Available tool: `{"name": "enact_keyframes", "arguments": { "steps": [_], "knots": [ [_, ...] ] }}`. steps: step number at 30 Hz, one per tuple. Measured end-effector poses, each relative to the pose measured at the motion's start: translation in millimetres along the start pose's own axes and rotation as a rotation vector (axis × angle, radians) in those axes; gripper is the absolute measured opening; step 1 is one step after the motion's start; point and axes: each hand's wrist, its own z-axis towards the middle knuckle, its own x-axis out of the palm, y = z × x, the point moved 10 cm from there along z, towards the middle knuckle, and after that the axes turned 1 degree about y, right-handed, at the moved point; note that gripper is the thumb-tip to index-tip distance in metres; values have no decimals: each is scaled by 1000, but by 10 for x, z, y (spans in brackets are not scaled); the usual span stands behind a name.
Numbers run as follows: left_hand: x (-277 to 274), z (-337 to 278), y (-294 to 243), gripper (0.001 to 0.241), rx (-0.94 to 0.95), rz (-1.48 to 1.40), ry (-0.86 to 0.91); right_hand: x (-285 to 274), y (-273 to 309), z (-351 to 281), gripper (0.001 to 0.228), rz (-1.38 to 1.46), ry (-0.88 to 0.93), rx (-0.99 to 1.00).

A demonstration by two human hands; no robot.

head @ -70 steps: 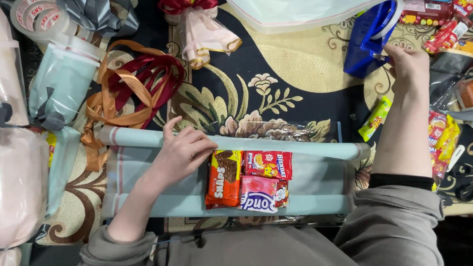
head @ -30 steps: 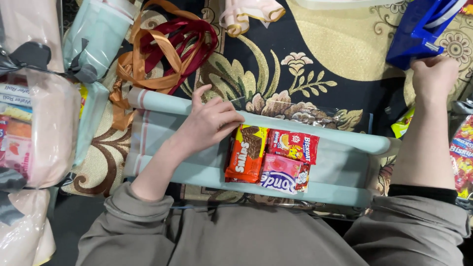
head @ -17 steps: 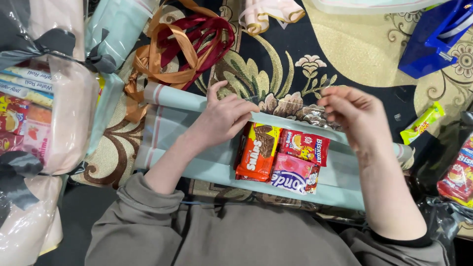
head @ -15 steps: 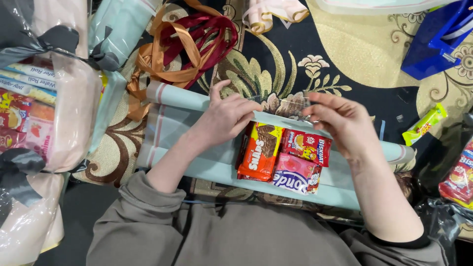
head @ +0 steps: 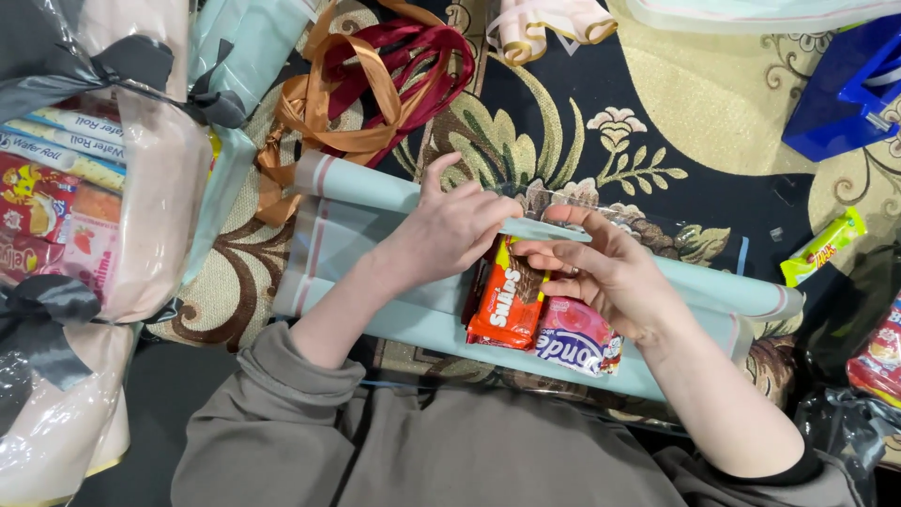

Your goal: Wrapping snack packages in decorative blue paper to create a gift arrangement

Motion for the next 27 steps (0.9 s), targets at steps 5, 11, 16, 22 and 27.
{"name": "enact_keyframes", "arguments": {
  "steps": [5, 11, 16, 22, 27],
  "knots": [
    [-32, -7, -26, 15, 0, 16, 8, -35, -51, 55, 60, 23, 54, 7],
    [-22, -11, -60, 17, 12, 63, 33, -52, -75, 70, 58, -6, 73, -11],
    [17, -13, -49, 24, 0, 73, 47, -50, -74, 76, 58, -31, 58, 12],
    [103, -22, -6, 21, -13, 67, 50, -58, -105, 70, 57, -57, 49, 27],
    [131, 2, 14, 18, -48, 35, 31, 11, -30, -48, 53, -75, 42, 51]
  ]
}}
